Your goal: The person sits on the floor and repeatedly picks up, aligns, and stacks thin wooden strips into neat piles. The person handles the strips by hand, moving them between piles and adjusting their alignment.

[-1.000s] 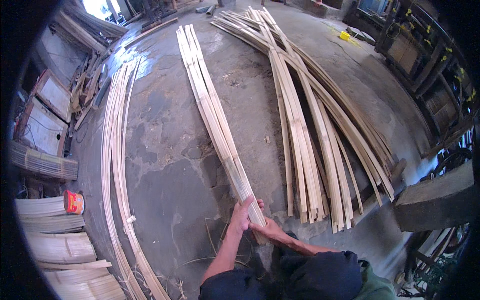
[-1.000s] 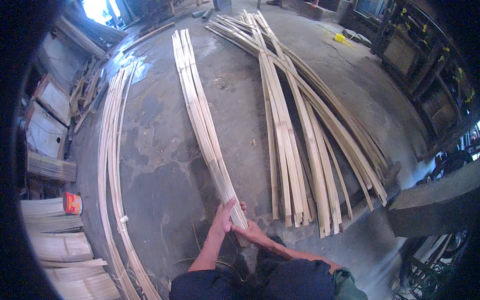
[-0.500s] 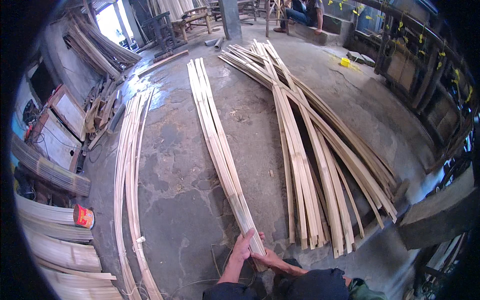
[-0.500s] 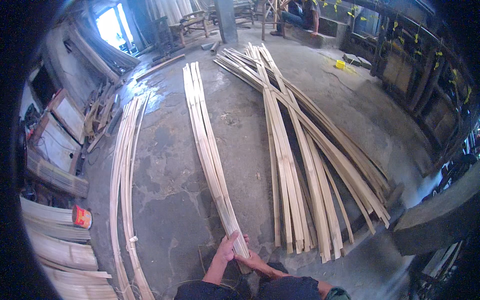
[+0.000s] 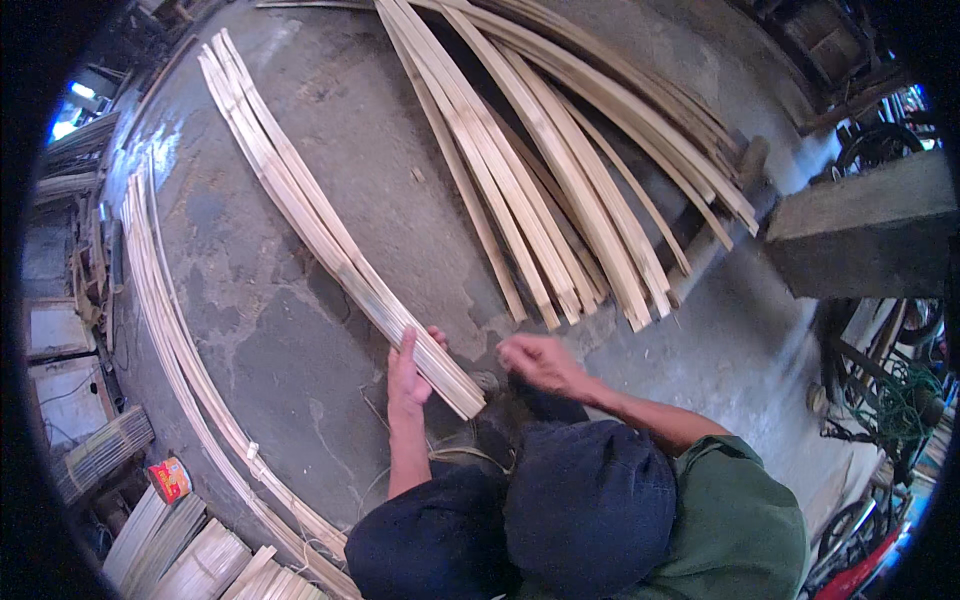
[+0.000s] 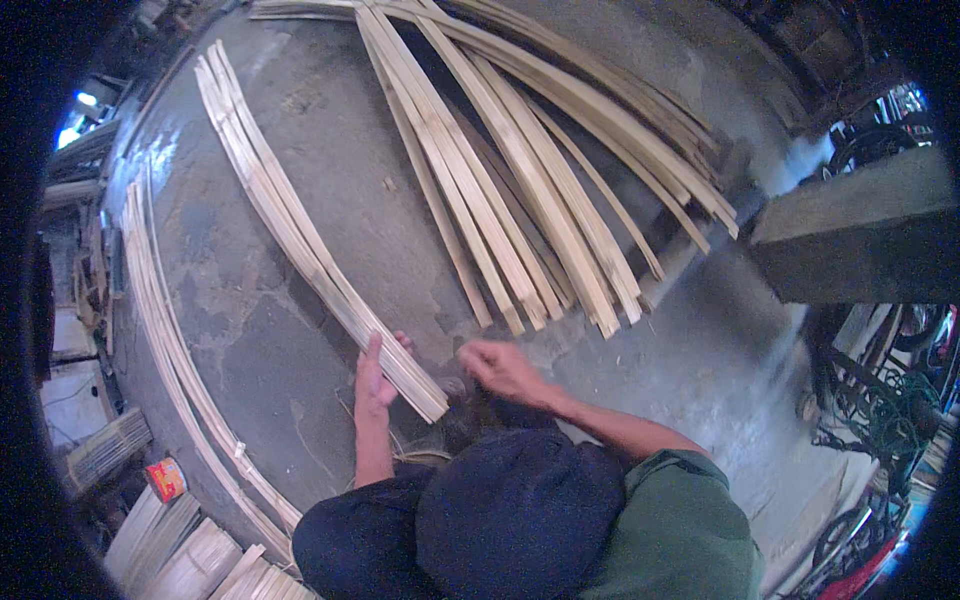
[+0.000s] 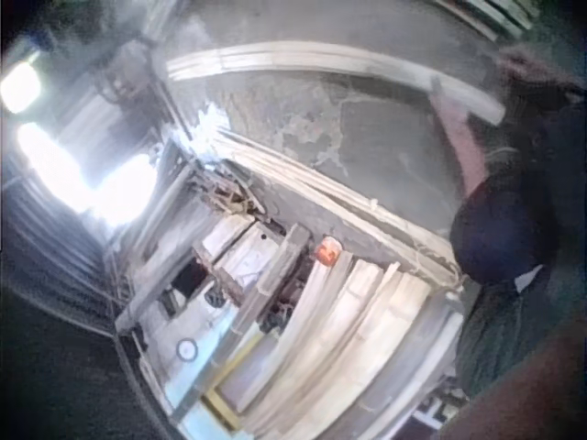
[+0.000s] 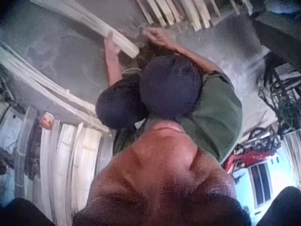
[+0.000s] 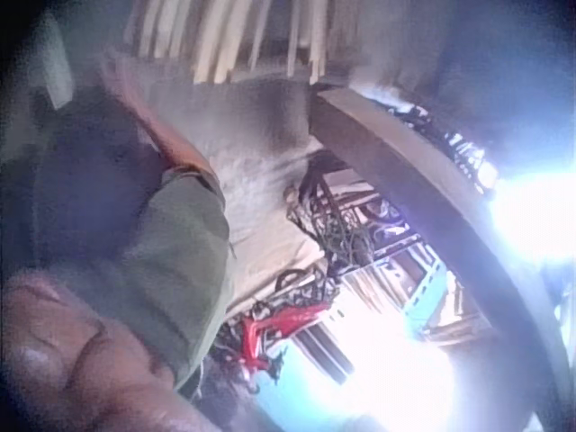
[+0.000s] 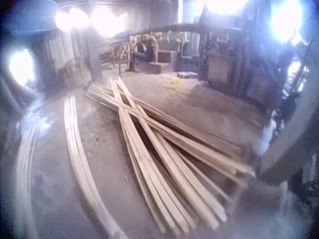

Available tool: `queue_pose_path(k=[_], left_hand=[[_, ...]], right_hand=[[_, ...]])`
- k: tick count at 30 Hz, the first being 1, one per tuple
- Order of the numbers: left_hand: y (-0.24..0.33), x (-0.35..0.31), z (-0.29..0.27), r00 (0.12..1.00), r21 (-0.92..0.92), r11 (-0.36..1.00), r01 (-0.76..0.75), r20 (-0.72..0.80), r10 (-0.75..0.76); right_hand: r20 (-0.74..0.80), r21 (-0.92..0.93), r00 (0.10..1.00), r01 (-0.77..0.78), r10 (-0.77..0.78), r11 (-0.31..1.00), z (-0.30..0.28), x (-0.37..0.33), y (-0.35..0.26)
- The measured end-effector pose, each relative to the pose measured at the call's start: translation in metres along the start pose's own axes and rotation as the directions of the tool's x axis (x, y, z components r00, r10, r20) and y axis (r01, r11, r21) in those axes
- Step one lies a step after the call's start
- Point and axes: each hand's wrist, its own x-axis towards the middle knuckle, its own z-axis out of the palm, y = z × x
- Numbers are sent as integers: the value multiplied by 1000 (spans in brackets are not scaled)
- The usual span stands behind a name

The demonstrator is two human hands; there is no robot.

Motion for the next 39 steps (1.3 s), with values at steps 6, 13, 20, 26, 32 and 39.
queue_pose_path(k=[6,13,20,26,32,39], left_hand=[[-3,4,10,1000,57,998,16,-7,-16],[1,5,8,1000,25,1000,1,-12,-1],[-5,10,1,1000,71,997,9,12,-10],[-7,8,10,1000,51,999,14,22,-15],[-6,6,-1,997,-56,997,52,55,-49],[62,-57,53,992,29,1000,11,123,-14]], right_hand=[[-567,156,811,-64,142,986,-78,-21,9],[-610,-757,605,-254,-511,602,-142,-2,-9],[-675,-427,731,-273,-102,862,-170,1,13],[-630,-209,766,-322,125,923,-186,-5,9],[-685,-552,665,-208,-297,808,-171,-8,-5],[-431,-294,859,155,-276,943,-99,49,-53]])
